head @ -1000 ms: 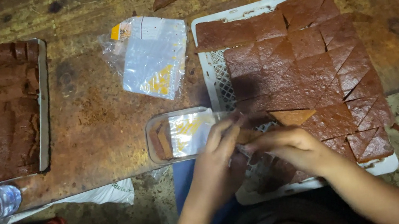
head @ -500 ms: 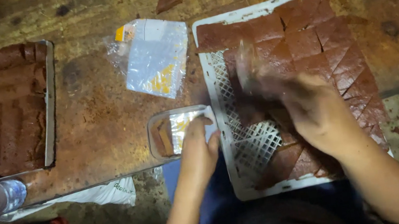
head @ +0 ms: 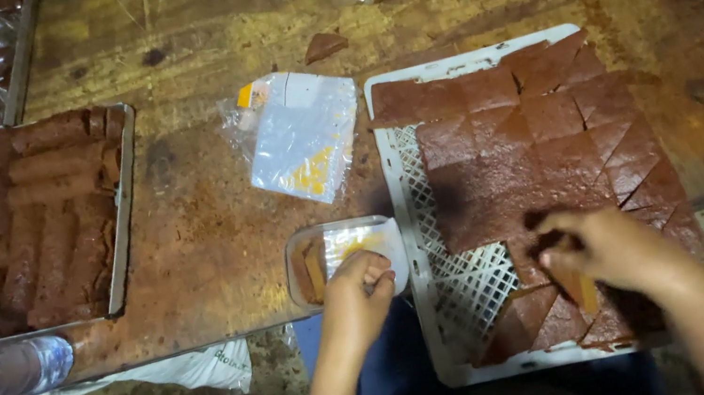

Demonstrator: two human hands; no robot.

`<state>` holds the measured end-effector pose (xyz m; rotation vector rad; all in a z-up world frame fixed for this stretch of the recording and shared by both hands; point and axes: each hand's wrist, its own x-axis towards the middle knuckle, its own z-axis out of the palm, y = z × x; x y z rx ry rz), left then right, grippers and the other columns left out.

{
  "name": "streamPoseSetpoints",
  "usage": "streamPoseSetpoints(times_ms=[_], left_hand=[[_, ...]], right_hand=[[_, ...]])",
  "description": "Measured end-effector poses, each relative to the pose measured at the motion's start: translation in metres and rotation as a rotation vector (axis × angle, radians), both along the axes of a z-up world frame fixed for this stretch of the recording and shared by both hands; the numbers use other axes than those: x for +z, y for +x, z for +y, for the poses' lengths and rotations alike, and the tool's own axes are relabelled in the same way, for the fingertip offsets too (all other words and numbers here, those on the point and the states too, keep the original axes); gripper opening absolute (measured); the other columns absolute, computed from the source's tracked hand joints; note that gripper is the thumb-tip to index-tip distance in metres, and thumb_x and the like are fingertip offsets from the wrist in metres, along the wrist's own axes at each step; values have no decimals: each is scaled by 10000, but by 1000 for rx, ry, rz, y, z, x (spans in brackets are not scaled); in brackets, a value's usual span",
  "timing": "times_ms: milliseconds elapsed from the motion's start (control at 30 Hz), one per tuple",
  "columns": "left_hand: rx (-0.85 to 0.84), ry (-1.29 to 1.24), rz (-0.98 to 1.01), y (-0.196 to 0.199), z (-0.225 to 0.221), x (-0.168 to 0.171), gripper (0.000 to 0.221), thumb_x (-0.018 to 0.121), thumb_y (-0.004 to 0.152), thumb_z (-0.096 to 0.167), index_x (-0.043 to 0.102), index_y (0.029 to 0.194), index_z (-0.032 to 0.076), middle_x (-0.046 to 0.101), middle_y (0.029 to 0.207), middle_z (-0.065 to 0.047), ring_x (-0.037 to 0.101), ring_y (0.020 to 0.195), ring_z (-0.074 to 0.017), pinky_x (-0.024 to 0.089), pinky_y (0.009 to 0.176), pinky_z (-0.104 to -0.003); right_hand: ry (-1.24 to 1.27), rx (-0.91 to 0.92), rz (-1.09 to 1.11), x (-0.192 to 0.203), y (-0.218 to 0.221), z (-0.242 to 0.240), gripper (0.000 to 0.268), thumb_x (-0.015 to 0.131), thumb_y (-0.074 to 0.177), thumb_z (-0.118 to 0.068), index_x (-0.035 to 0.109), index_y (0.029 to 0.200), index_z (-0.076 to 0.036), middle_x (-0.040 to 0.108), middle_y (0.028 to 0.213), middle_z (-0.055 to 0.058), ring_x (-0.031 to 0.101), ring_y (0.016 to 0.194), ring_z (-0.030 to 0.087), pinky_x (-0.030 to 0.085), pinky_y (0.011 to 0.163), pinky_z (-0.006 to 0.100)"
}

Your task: Packaging triangular food strips into individual plastic bags at a packaging station.

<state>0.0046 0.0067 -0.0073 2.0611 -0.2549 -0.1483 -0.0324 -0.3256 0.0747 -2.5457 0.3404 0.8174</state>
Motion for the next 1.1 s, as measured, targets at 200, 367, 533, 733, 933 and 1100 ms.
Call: streamPoseSetpoints(times_ms=[200, 367, 533, 733, 933, 1100], left_hand=[[-102, -120, -265, -6, -19, 9, 515, 391, 793, -141, 720, 1171, -24, 705, 1234, -157, 649, 1223, -328, 472, 1109, -383], [-100, 29, -243, -18, -40, 45, 631, 463, 686, -31, 660, 1278, 59, 647, 1349, -117, 622, 1248, -321, 486, 1052, -414], [-136, -47, -370, -31, -46, 51, 629, 488, 720, -20, 599, 1339, -28, 606, 1374, -190, 600, 1296, -348, 492, 1107, -423], [-293, -127, -457, -54, -59, 56, 556, 522, 732, -58, 647, 1242, 126, 647, 1303, -137, 654, 1224, -324, 546, 979, -385], [-559, -244, -269, -33, -35, 37, 463, 846, 746, 177, 715, 1174, 56, 708, 1316, -146, 679, 1255, -292, 476, 1105, -356], [-320, 259, -6, -3, -16, 12, 268, 514, 897, 14, 565, 1152, 80, 663, 937, -279, 624, 954, -483, 464, 815, -537]], right_hand=[[567, 51, -931, 5, -22, 14, 313, 692, 882, -83, 715, 1192, -51, 709, 1246, 111, 653, 1192, 238, 482, 1123, 390], [600, 240, -960, -19, -29, 73, 380, 588, 945, -83, 638, 1322, -99, 697, 1271, 129, 694, 1153, 263, 513, 1020, 351], [637, 303, -970, -13, -21, 73, 285, 626, 913, -11, 743, 1157, -99, 756, 1061, 72, 749, 893, 204, 562, 792, 288], [491, 194, -744, -69, -24, 64, 341, 740, 825, -138, 672, 1159, -144, 777, 1010, 39, 750, 877, 201, 572, 788, 330], [629, 98, -244, -19, 10, 52, 481, 521, 909, -496, 790, 1227, -255, 842, 1211, -33, 802, 1080, 119, 588, 938, 265], [248, 229, -916, 9, 56, 63, 366, 663, 894, -30, 756, 1211, -188, 702, 1226, 41, 613, 1111, 269, 475, 1009, 407]])
